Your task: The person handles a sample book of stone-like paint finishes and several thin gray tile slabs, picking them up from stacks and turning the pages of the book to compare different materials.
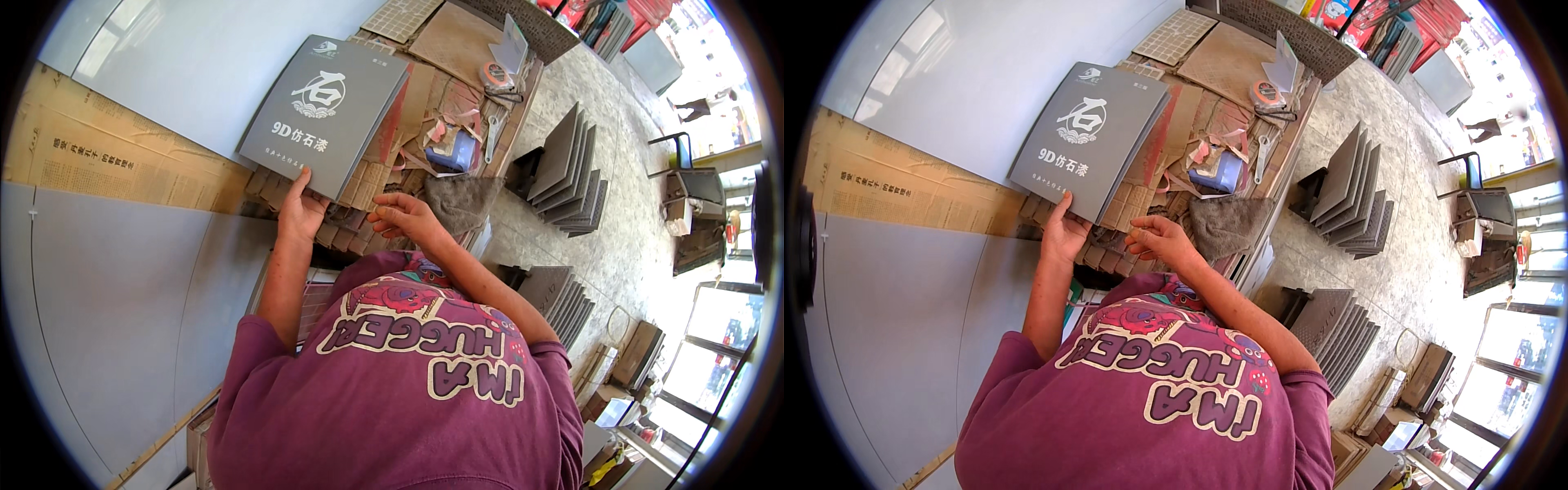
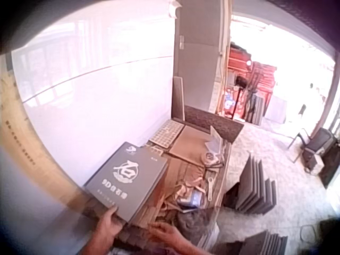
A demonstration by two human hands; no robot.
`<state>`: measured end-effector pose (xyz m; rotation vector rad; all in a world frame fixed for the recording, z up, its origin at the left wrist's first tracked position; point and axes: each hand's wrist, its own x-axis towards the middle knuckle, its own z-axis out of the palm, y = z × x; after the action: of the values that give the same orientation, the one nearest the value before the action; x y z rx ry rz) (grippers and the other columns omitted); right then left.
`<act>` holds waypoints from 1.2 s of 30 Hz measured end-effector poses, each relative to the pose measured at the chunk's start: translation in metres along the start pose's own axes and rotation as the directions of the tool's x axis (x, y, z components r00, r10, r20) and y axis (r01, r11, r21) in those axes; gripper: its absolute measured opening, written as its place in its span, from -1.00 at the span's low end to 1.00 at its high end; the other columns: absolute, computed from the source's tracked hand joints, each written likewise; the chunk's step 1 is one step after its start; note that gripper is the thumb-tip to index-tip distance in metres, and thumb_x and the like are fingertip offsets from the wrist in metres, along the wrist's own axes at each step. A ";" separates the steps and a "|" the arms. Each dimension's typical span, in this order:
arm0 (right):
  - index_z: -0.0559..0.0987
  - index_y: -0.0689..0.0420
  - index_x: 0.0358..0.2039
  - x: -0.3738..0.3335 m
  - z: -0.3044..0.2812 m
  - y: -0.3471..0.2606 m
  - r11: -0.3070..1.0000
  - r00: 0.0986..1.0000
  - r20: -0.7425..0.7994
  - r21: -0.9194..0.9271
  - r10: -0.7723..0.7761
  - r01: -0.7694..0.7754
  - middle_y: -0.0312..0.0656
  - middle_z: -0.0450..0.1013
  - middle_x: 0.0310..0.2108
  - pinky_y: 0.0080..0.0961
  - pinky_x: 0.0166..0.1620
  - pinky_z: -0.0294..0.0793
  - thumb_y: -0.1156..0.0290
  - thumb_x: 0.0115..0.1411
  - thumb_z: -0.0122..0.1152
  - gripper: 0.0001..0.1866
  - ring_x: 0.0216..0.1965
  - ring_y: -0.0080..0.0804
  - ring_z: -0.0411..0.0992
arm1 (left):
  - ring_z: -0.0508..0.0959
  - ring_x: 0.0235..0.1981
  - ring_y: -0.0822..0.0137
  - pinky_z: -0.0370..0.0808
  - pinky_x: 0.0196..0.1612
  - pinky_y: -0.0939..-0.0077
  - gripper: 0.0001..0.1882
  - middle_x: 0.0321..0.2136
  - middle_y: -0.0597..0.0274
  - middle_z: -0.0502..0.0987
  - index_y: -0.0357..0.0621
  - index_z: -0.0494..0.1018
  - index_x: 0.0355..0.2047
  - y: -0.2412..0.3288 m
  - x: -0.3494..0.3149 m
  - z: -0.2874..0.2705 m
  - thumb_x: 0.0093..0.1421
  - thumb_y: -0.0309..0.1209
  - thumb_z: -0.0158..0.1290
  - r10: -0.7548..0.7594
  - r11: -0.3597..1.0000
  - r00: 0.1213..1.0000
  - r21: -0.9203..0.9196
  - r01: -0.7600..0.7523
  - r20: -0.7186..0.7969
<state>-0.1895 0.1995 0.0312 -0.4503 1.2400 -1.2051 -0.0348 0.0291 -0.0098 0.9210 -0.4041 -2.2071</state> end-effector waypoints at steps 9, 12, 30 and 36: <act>0.34 0.18 -0.01 0.000 0.000 0.001 1.000 1.000 -0.009 0.007 0.005 -0.005 -0.20 0.47 -0.23 -0.63 -0.25 0.42 0.24 0.19 0.07 -0.59 -0.28 -0.54 0.45 | 0.53 -0.23 0.17 0.52 -0.18 0.29 -0.69 -0.22 0.09 0.48 -0.26 0.32 -0.11 -0.018 -0.027 0.017 0.17 -0.38 0.01 -0.055 0.975 0.982 0.220 0.015 0.179; 0.34 0.17 -0.02 0.000 -0.001 0.002 1.000 1.000 -0.009 0.016 0.000 0.000 -0.20 0.47 -0.23 -0.63 -0.25 0.42 0.24 0.19 0.07 -0.60 -0.29 -0.54 0.45 | 0.55 -0.29 0.19 0.55 -0.24 0.35 -0.68 -0.25 0.02 0.49 -0.32 0.32 -0.10 -0.018 -0.027 0.015 0.19 -0.38 -0.02 -0.038 0.944 0.979 0.329 -0.031 0.200; 0.34 0.18 0.00 -0.003 -0.006 0.001 1.000 1.000 0.004 -0.008 0.017 -0.017 -0.21 0.47 -0.22 -0.61 -0.22 0.42 0.24 0.20 0.05 -0.59 -0.27 -0.52 0.45 | 0.54 -0.32 0.24 0.56 -0.22 0.39 -0.65 -0.26 -0.06 0.49 -0.40 0.32 -0.12 -0.014 -0.010 0.011 0.20 -0.35 -0.02 0.052 0.974 0.984 0.209 -0.087 0.169; 0.34 0.18 -0.01 -0.005 -0.007 0.002 1.000 1.000 0.001 -0.008 0.008 -0.008 -0.20 0.47 -0.22 -0.61 -0.22 0.41 0.24 0.20 0.05 -0.60 -0.27 -0.51 0.45 | 0.54 -0.31 0.24 0.55 -0.21 0.39 -0.66 -0.24 -0.04 0.49 -0.38 0.33 -0.11 -0.017 -0.009 0.011 0.19 -0.37 -0.01 0.065 0.973 0.983 0.209 -0.101 0.172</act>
<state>-0.1939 0.2067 0.0296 -0.4519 1.2450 -1.1930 -0.0463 0.0478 -0.0066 0.8202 -0.7611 -2.1988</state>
